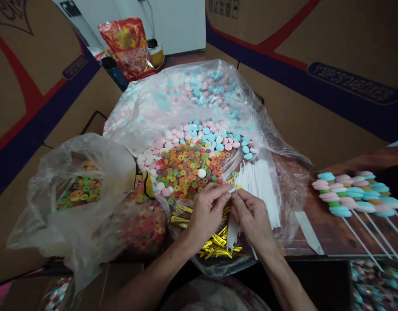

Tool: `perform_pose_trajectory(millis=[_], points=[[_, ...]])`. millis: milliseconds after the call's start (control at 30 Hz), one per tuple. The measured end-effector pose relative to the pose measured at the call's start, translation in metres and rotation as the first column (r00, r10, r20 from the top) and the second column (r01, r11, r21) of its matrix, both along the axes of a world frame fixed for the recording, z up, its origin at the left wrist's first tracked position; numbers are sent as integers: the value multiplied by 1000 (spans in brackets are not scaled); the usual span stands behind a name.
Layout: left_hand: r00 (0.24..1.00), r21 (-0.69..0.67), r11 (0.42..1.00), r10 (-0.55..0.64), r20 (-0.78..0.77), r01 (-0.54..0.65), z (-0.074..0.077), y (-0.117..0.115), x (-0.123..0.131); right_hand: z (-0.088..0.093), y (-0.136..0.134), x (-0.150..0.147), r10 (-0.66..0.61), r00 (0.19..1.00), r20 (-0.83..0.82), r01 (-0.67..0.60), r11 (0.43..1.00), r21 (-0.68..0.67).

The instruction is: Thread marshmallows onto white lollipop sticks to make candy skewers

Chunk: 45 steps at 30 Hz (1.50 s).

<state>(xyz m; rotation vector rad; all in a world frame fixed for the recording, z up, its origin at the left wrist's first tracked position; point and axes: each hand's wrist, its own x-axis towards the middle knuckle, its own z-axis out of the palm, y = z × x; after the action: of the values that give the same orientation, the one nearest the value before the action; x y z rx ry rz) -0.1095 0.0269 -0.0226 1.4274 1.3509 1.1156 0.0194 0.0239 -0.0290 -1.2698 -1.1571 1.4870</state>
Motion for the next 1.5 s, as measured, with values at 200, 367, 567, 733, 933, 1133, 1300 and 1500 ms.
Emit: perform_pose_trajectory(millis=[200,367,567,733,933,1133,1300,1500], points=[[874,150,984,-12,-487,97,20,47,-15,-1,7,17,-127,978,163,117,991,71],[470,151,975,58,-881,162,18,83,-23,0,5,32,-180,953,244,171,984,56],[454,194,961,85,-887,198,13,81,-26,-8,-2,36,-165,954,249,149,985,81],[714,232,966,85,-695,111,17,73,-26,-9,-4,39,-169,943,288,143,984,108],[773,0,955,-241,-586,297,12,60,-5,-8,-3,41,-150,950,275,129,987,92],[589,-20,929,-251,-768,369,-2,56,2,-9,-4,38,-117,961,252,92,990,111],[577,24,925,-216,-787,379,2,49,1,-5,-6,38,-116,958,261,87,989,120],[944,65,986,-127,-305,154,-2,47,-1,5,-11,35,-94,971,217,83,995,59]])
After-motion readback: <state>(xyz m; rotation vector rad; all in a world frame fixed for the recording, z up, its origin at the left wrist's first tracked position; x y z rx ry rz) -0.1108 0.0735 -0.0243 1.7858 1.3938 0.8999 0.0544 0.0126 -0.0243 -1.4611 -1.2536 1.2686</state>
